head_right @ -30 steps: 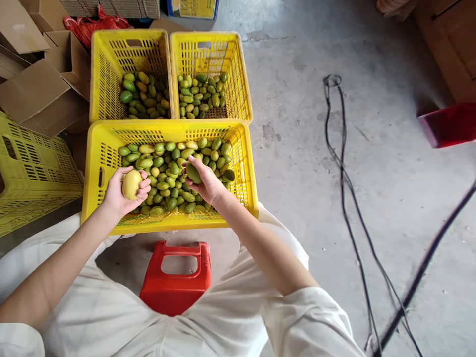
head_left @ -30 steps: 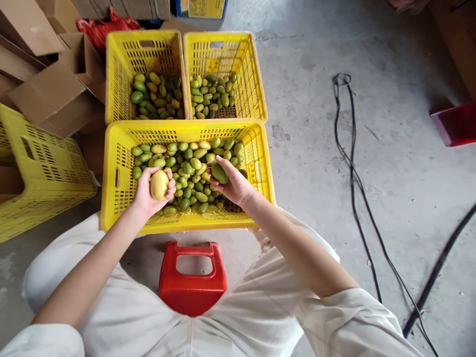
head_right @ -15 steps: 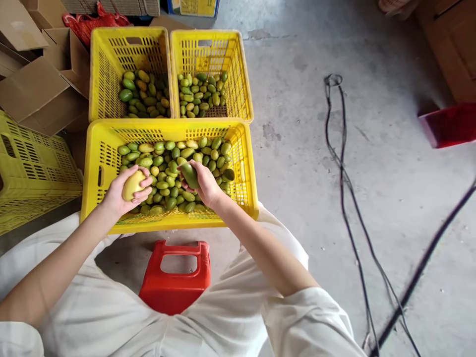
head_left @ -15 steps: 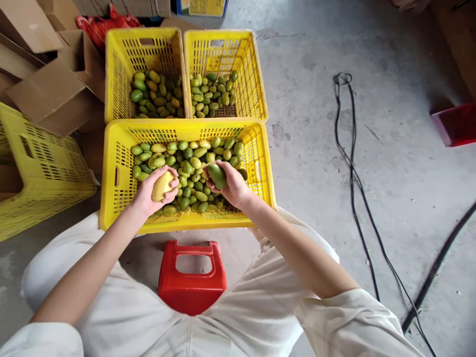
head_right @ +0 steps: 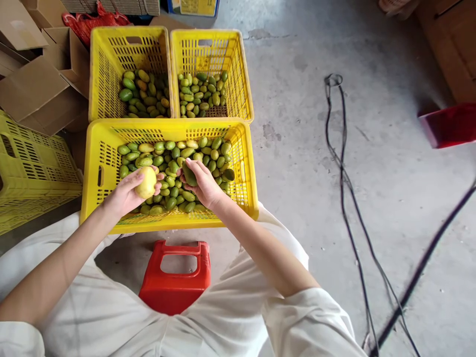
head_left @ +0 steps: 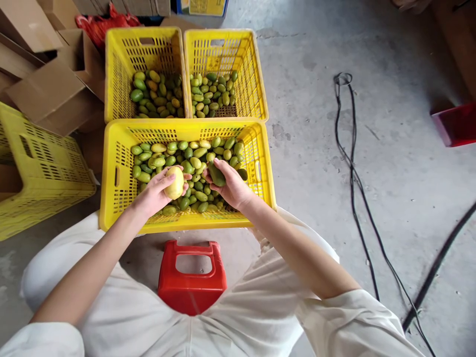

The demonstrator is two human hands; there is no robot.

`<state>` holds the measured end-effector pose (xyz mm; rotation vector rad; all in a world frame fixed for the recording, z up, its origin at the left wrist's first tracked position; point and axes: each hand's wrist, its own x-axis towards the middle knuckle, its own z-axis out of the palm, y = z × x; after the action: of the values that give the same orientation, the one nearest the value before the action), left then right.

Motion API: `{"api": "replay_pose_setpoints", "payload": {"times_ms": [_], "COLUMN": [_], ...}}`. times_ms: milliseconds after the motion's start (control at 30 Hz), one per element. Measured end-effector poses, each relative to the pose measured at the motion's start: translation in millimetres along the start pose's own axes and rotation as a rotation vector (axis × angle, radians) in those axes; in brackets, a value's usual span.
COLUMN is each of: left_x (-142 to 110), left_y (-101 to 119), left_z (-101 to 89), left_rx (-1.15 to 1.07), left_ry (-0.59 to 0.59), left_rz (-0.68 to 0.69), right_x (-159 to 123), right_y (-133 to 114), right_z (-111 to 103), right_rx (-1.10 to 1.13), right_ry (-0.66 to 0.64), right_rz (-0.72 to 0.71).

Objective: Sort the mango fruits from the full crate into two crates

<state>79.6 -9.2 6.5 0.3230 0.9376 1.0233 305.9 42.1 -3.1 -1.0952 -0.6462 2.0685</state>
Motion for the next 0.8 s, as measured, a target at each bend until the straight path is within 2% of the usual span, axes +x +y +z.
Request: {"api": "replay_pose_setpoints", "payload": {"times_ms": [133,333,567,667,800], "left_x": [-0.9,-2.1,-2.6,-3.6,-2.0], "left_y": [1.0,2.5,3.1,4.7,0.7], "left_z": [1.0,4.6,6.9,6.3,2.1], "left_rx": [0.014,0.007,-0.068,-0.093,-0.05], "left_ry": [-0.039,-0.009,0.026,0.07,0.105], "left_rz": [0.042,0.044,0.031,0.01,0.051], "right_x": [2.1,0.0,0.3,0.0,0.5], "right_y": [-3.9,-6.7,-4.5,-7.2,-8.8], "right_z": [-0.6,-0.4,0.1,0.7,-0.8], "right_rx": [0.014,0.036,0.084,0.052,0.025], "right_ry": [-0.029,0.0,0.055,0.04,0.027], "right_rz": [0.022,0.101,0.036,0.09,0.168]}}
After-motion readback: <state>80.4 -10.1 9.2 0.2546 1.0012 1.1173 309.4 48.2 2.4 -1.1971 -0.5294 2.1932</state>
